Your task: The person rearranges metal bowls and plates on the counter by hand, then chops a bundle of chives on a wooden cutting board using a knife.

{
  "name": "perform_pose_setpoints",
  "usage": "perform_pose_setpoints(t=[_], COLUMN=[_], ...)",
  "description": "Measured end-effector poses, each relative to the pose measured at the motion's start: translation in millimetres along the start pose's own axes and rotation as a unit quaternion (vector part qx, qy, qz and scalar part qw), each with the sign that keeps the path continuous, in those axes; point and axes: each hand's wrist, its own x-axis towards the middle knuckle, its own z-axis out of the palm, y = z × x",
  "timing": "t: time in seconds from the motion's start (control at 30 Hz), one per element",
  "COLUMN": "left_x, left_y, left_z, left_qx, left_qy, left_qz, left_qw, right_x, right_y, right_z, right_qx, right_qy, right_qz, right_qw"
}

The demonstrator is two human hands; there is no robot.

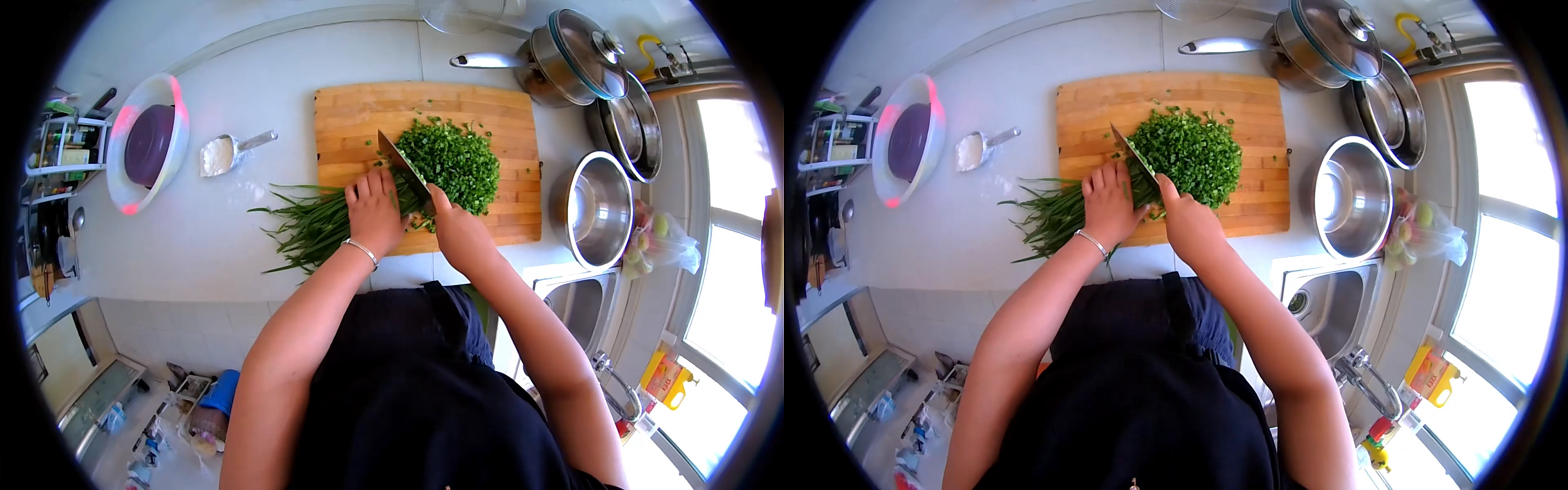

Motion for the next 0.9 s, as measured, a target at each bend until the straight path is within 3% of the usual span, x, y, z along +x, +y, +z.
perform_pose_setpoints(t=[0.23,0.33,0.53,0.7,0.83,0.9], left_x=[-4,-5,-4,-3,-2,-3], left_y=[1,-3,-3,-1,-1,0], left_z=[0,-3,-5,-3,0,0], left_qx=[0.0,-0.01,-0.001,-0.009,-0.008,-0.012], left_qy=[-0.013,0.03,0.007,-0.018,-0.002,-0.007], left_qz=[-0.002,0.007,-0.005,-0.013,-0.003,-0.009], left_qw=[1.0,0.999,1.0,1.0,1.0,1.0], right_x=[13,-6,-33,-25,0,13], right_y=[13,9,10,4,3,-1], right_z=[39,14,-13,-14,3,27], right_qx=[-0.007,0.021,0.018,0.01,0.043,-0.024], right_qy=[0.105,0.136,0.108,0.001,-0.014,0.032], right_qz=[-0.034,-0.042,-0.058,0.004,0.01,-0.002], right_qw=[0.994,0.99,0.992,1.0,0.999,0.999])
